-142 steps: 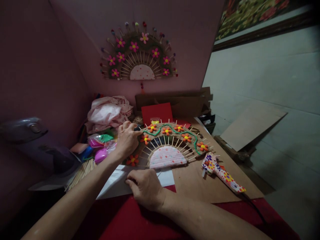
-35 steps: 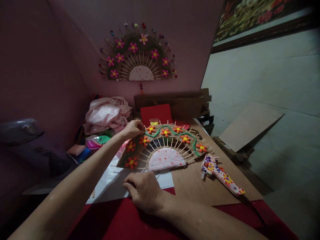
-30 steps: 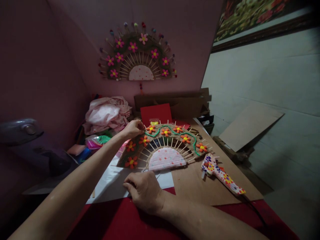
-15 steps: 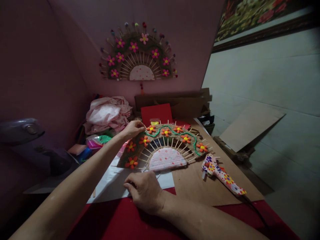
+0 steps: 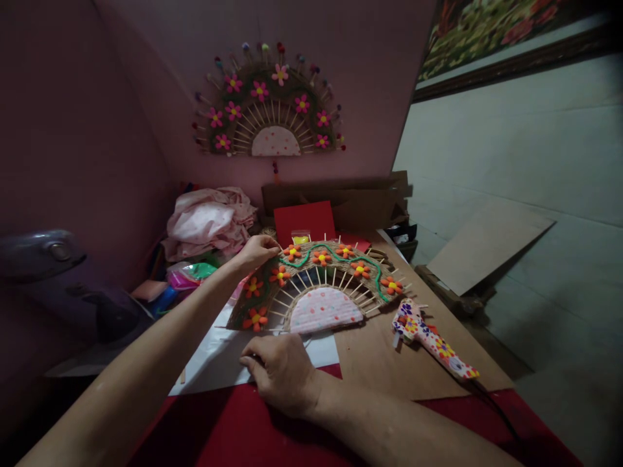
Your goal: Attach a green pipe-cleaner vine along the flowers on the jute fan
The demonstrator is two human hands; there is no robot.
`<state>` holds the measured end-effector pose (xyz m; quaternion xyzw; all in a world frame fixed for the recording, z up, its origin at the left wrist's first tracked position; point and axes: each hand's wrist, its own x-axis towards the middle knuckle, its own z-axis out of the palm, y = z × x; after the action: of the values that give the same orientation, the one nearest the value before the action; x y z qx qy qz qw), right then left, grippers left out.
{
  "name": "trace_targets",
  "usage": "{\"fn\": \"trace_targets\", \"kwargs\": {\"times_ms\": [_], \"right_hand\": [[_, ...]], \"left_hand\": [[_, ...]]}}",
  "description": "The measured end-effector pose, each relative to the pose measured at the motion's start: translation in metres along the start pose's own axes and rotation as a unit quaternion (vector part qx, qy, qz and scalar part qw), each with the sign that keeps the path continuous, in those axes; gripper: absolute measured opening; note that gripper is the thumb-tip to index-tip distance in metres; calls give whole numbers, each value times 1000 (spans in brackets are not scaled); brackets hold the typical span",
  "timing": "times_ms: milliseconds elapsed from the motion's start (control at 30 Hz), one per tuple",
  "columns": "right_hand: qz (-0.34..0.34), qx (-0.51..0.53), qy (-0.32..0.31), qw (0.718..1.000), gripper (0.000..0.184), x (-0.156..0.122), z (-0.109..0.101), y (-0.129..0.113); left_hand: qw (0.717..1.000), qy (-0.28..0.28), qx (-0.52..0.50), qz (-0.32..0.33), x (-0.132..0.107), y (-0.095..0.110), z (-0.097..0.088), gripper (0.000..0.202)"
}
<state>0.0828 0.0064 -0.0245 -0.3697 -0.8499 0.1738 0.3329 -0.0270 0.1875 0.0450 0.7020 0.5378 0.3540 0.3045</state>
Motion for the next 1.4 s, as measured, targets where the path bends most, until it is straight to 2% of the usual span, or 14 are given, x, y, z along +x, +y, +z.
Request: {"fn": "trace_targets", "kwargs": {"times_ms": [267, 600, 867, 1100, 1267, 1400], "right_hand": [[-6, 2, 7, 1000, 11, 0, 1, 1], [-9, 0, 5, 1000, 12, 0, 1, 0], [-10, -3, 12, 1000, 12, 0, 1, 1], [-10, -1, 8, 1000, 12, 0, 0, 0], [-11, 1, 11, 1000, 12, 0, 1, 1], [-7, 0, 6, 1000, 11, 0, 1, 2]], "left_hand": [[999, -17, -43, -6, 0, -4, 0, 23], [997, -42, -66, -11, -7, 3, -3, 27], [996, -57, -62, -10, -8, 3, -5, 29], [995, -92, -48, 4, -10, 2, -8, 30], [995, -90, -41, 12, -8, 0, -7, 30], [998, -47, -39, 6, -7, 0, -2, 31]]}}
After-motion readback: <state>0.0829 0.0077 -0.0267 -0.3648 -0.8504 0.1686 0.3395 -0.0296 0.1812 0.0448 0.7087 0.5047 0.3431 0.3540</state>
